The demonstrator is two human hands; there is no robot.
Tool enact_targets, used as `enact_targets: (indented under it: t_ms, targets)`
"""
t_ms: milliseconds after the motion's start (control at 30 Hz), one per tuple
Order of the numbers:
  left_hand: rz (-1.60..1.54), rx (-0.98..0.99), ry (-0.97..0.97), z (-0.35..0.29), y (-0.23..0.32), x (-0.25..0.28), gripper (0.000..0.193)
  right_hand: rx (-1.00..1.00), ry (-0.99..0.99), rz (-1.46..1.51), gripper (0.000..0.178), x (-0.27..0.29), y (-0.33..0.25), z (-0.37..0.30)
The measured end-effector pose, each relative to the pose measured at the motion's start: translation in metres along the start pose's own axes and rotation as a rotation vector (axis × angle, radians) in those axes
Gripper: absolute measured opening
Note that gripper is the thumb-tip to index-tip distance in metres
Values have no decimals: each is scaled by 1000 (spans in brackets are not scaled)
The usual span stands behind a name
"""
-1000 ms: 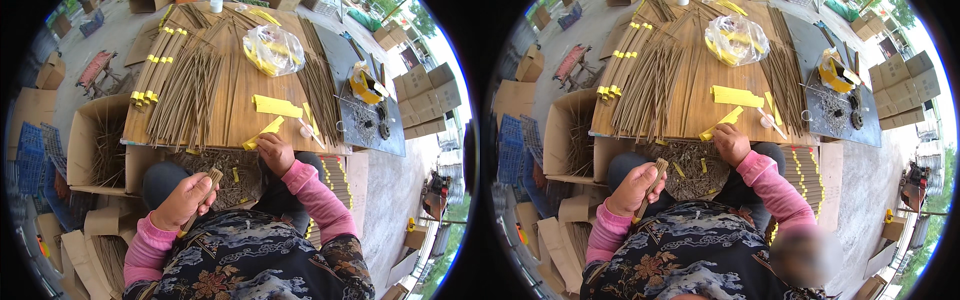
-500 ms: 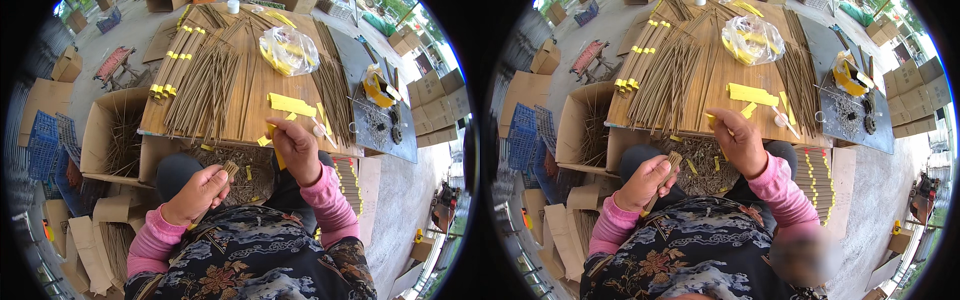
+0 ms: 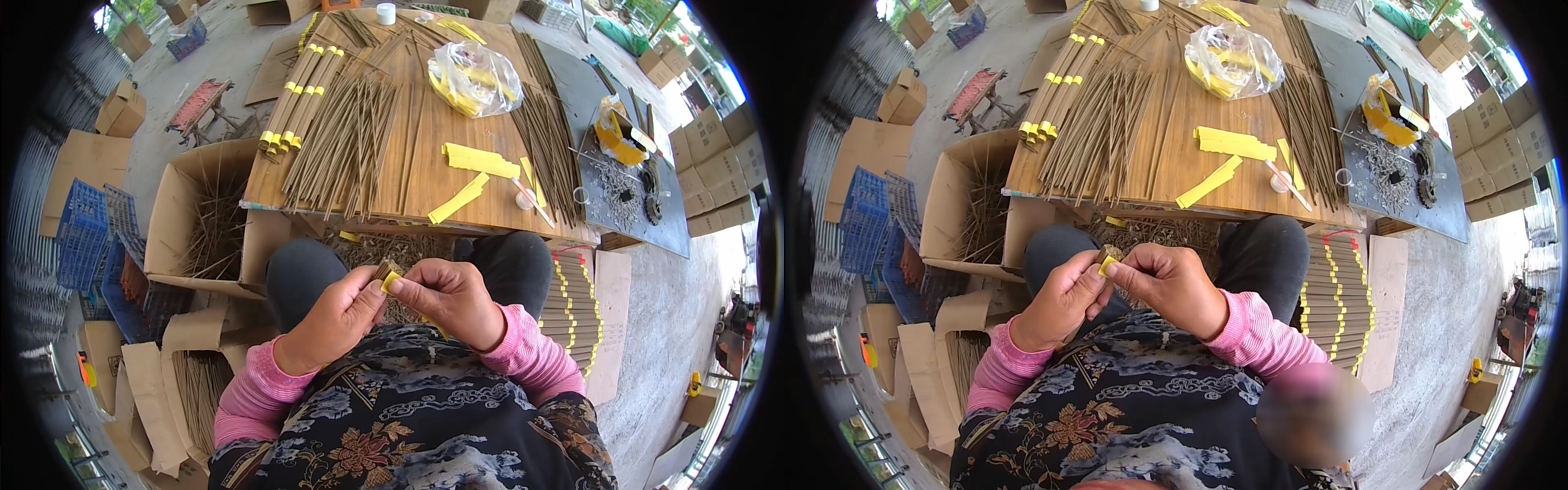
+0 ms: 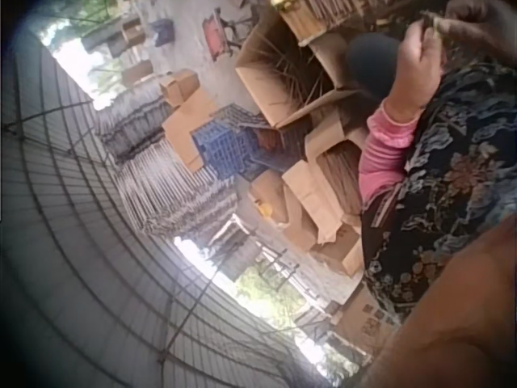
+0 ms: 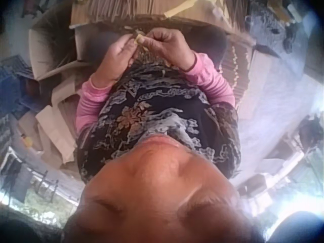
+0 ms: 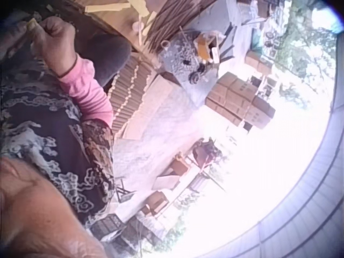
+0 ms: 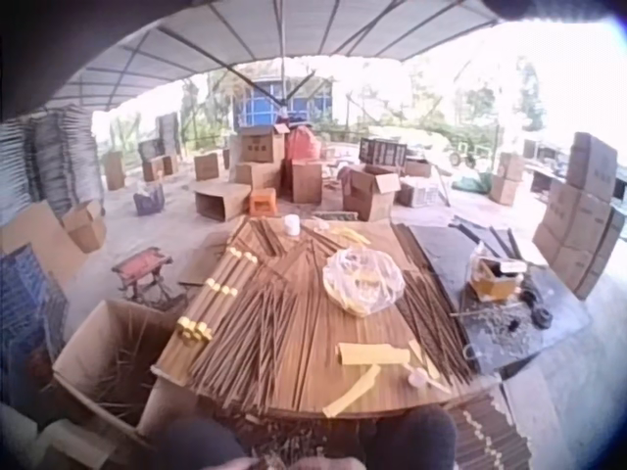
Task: The person gathers thin wooden sticks into bundles, aligns them, and secures each bundle with yellow tape. They repeatedly pick up sticks, arrange them, wrap tape around the bundle, and place the finished bundle on the table.
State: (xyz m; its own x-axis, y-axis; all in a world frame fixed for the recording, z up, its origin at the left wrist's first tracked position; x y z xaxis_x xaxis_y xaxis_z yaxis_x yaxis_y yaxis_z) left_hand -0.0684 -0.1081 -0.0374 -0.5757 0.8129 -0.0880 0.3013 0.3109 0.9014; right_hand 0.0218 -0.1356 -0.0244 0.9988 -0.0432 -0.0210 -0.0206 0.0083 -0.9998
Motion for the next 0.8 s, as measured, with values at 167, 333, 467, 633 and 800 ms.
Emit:
enact_targets:
  t_ms: [167, 333, 467, 633, 800]
  targets:
    - [80, -29, -17, -4, -2, -4, 32, 28, -9, -78, 26, 0, -3, -2]
    - [122, -46, -10, -9, 2, -8, 36, -23, 14, -78, 26, 0, -4, -6]
    - [15, -28, -43, -11, -1, -10, 39, 13, 43, -155, 26, 4, -7, -7]
    - [-15, -48, -124, -12, 3, -18, 43, 59, 33, -209, 26, 8, -12, -9]
    - [-9, -61, -140, -12, 3, -20, 44, 85, 10, -179, 26, 8, -10, -10]
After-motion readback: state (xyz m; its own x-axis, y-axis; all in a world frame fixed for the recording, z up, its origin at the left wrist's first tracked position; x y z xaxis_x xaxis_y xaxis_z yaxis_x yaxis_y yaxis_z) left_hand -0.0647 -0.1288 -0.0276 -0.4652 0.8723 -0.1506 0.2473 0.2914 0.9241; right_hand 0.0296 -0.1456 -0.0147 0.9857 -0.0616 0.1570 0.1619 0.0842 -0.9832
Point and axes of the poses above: each hand's wrist, its own z-axis towards the middle knuckle, its own x-axis out of the back of the hand, y = z × x, the point moved 10 cm from there along z, towards the middle knuckle, and after that the axes turned 9 degrees about x, right-handed, at the moved point
